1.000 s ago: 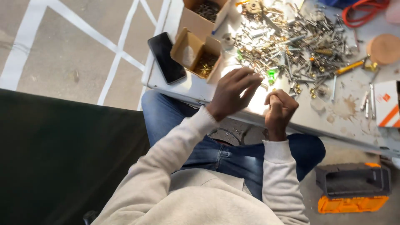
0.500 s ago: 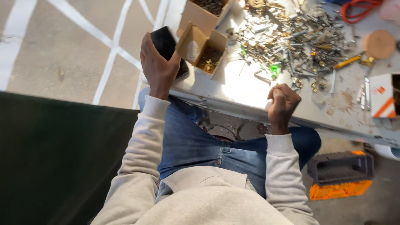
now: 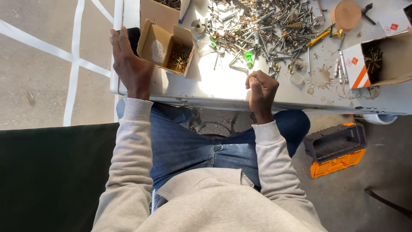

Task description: Sorting various screws, nails, and small hardware into different cardboard boxes on a table.

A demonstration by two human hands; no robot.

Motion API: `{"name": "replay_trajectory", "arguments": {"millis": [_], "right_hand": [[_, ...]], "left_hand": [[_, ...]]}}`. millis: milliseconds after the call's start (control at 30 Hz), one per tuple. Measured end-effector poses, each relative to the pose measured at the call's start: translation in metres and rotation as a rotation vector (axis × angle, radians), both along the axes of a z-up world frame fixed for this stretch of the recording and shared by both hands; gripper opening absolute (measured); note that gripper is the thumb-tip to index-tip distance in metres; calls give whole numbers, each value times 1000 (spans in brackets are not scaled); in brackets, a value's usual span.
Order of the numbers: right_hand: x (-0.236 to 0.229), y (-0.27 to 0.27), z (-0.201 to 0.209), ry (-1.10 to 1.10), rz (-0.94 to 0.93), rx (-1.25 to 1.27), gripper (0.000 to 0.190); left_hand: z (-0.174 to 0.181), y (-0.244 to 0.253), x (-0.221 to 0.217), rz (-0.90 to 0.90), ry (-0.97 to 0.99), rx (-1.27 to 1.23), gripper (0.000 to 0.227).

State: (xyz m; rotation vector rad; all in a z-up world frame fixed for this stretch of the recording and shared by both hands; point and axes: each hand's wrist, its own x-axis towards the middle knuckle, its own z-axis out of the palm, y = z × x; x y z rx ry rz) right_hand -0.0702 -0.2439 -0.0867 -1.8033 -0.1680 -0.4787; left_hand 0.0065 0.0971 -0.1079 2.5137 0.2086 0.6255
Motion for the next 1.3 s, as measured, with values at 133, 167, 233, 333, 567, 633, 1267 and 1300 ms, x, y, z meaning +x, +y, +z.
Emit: {"name": "replay_trajectory", "arguments": {"millis": [133, 167, 233, 333, 567, 633, 1267, 1300], "right_hand": [[0, 0, 1, -7, 6, 3, 34], [1, 0, 1, -15, 9, -10, 35], [-2, -2, 1, -10, 8, -12, 31], [0, -2, -9, -4, 13, -20, 27], [6, -4, -28, 27, -42, 4, 23], [4, -1, -25, 36, -49, -1, 23], [3, 4, -22, 28, -118, -44, 23], [4, 5, -22, 28, -121, -45, 23]], "left_hand": [[-10, 5, 2, -8, -22, 46, 84], [-12, 8, 1, -1, -11, 29, 88], [-15, 12, 2, -17, -2, 2, 96], [-10, 14, -12, 0, -41, -68, 104], [5, -44, -70, 29, -533, -170, 42], [0, -58, -78, 10, -558, -211, 36], [-6, -116, -90, -321, -734, -358, 20], [-9, -128, -90, -324, -733, -359, 20]]}}
